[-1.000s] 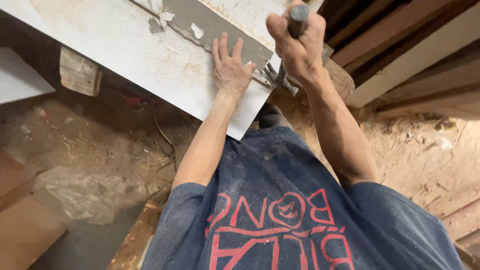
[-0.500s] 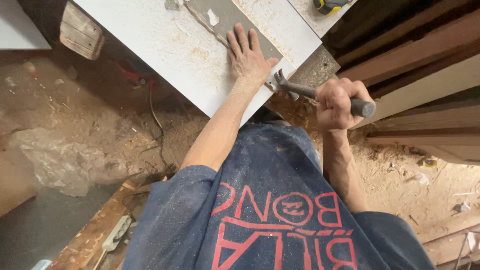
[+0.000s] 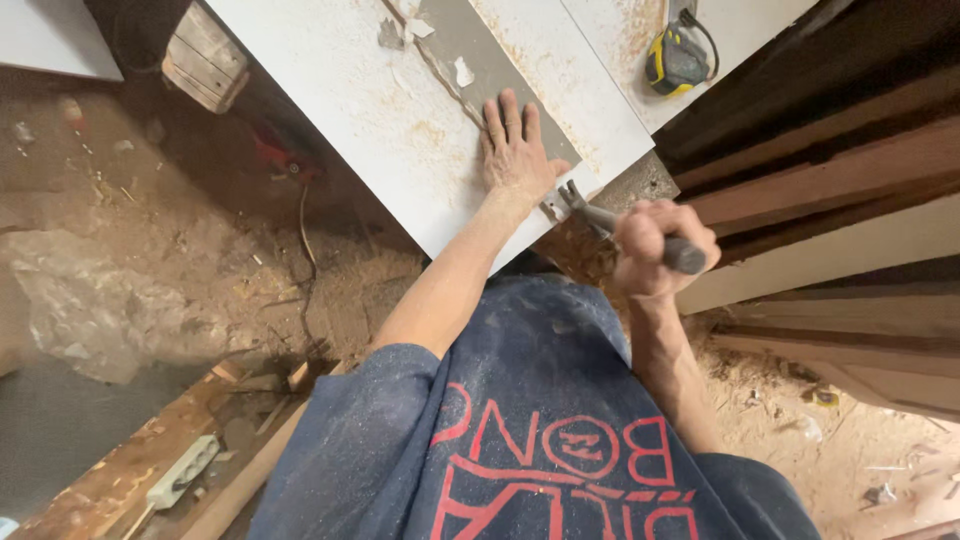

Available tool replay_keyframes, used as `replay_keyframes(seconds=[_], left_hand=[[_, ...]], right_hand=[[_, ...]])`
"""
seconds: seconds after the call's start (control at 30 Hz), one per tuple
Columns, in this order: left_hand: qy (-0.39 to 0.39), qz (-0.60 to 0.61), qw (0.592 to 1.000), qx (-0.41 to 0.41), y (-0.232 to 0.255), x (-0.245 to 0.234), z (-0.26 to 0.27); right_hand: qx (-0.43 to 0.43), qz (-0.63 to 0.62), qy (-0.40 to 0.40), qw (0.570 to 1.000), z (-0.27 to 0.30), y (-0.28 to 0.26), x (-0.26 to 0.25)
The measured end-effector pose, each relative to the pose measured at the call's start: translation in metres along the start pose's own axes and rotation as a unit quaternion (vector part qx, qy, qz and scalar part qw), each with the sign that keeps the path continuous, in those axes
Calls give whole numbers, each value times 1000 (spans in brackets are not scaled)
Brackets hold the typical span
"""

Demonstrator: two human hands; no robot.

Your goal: The person measures a white board with a tape measure, then uses a circular saw to cut along a marked line. After cutting, the person uses a hammer to tap the cut piece and removes it from the work surface.

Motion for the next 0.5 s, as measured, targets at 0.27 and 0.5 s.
replay_keyframes(seconds=[0.27, 0.5], left_hand=[[-17, -1, 1000, 3, -2, 10, -1], [-31, -13, 999, 4, -4, 9, -7]], right_hand=[[176, -208, 90, 958, 4, 18, -20], [165, -21, -1, 986, -18, 11, 10]])
Point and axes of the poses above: each hand's wrist, its own z-axis away from the middle knuckle, its own x-axis out of the palm, y = z × x, the point moved 9 cm from there along -z, towards the middle knuckle, and after that the axes turned 5 degrees about y, right-handed, at the moved point
